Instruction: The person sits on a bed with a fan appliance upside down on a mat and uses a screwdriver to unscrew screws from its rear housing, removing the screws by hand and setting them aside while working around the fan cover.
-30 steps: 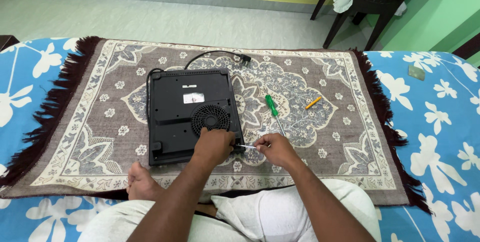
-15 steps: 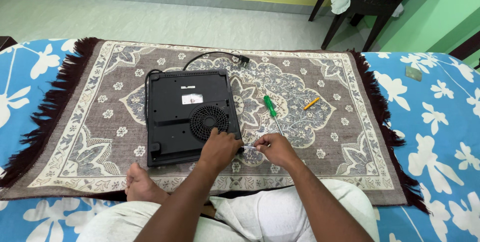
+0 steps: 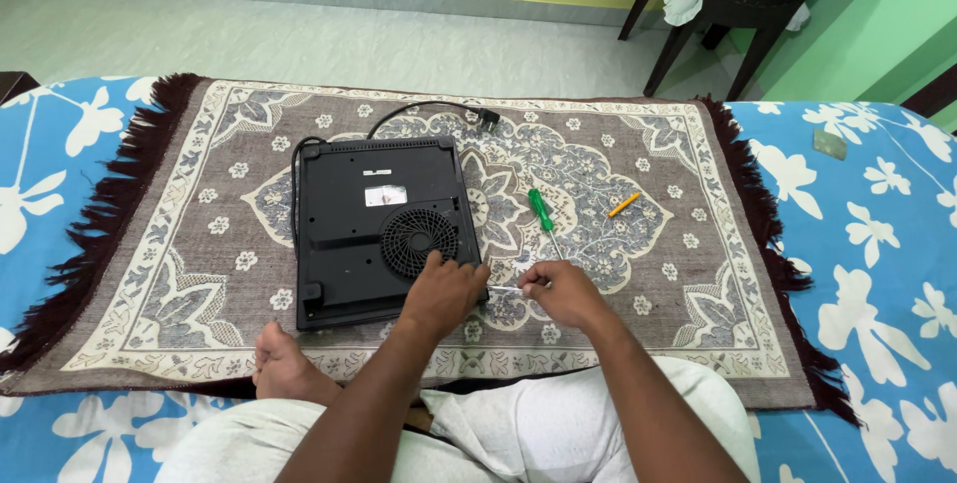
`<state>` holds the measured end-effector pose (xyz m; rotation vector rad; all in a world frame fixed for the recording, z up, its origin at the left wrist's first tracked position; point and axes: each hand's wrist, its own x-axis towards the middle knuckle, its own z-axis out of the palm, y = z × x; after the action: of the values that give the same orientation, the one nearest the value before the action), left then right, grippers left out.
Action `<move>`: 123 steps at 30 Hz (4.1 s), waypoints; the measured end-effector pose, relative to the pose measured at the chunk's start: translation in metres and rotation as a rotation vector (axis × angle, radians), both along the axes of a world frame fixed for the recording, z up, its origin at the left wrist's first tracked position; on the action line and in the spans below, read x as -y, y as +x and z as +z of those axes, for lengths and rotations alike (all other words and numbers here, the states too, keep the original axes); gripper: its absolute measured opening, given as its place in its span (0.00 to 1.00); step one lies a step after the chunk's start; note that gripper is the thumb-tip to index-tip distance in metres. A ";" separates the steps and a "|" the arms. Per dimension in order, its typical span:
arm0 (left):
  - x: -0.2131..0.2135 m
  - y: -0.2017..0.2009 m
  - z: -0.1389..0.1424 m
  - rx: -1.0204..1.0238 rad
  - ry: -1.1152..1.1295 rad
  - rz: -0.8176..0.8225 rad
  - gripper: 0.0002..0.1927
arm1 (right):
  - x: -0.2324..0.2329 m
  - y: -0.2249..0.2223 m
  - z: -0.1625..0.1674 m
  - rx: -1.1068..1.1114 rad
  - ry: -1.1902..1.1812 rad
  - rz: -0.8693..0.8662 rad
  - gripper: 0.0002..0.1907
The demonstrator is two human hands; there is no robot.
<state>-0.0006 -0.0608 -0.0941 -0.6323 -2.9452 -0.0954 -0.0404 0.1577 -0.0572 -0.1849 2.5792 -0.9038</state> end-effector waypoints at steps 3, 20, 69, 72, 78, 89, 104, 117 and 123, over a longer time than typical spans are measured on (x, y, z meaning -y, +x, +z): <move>0.000 0.000 0.014 0.051 0.144 0.082 0.09 | -0.004 -0.003 0.001 0.064 -0.053 -0.060 0.12; -0.021 0.005 0.047 0.434 1.220 0.214 0.10 | 0.001 -0.017 -0.039 0.367 -0.842 -0.177 0.07; 0.197 0.013 0.027 1.038 0.283 0.913 0.30 | 0.041 -0.022 -0.063 0.218 -0.146 0.066 0.14; 0.198 0.016 0.021 0.976 0.329 0.922 0.29 | 0.043 -0.019 -0.061 0.256 -0.165 0.064 0.13; 0.217 0.012 -0.003 0.724 0.401 0.944 0.39 | 0.060 0.009 -0.048 0.375 -0.103 0.261 0.13; 0.180 0.011 0.041 0.567 0.323 1.074 0.61 | 0.108 0.040 -0.051 0.014 -0.160 0.383 0.10; 0.170 0.004 0.038 0.899 0.580 0.939 0.67 | 0.065 -0.156 -0.085 -0.340 -0.208 -0.206 0.22; 0.196 -0.004 0.023 0.607 0.484 1.109 0.62 | 0.029 -0.066 -0.073 -0.144 -0.060 -0.173 0.17; 0.191 0.010 0.043 0.744 0.290 1.172 0.53 | 0.033 -0.014 -0.061 0.083 -0.136 -0.165 0.16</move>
<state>0.0090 -0.2518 -0.0513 1.4386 -3.2512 -0.7129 -0.0542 0.1243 -0.1179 0.0281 2.4852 -1.1224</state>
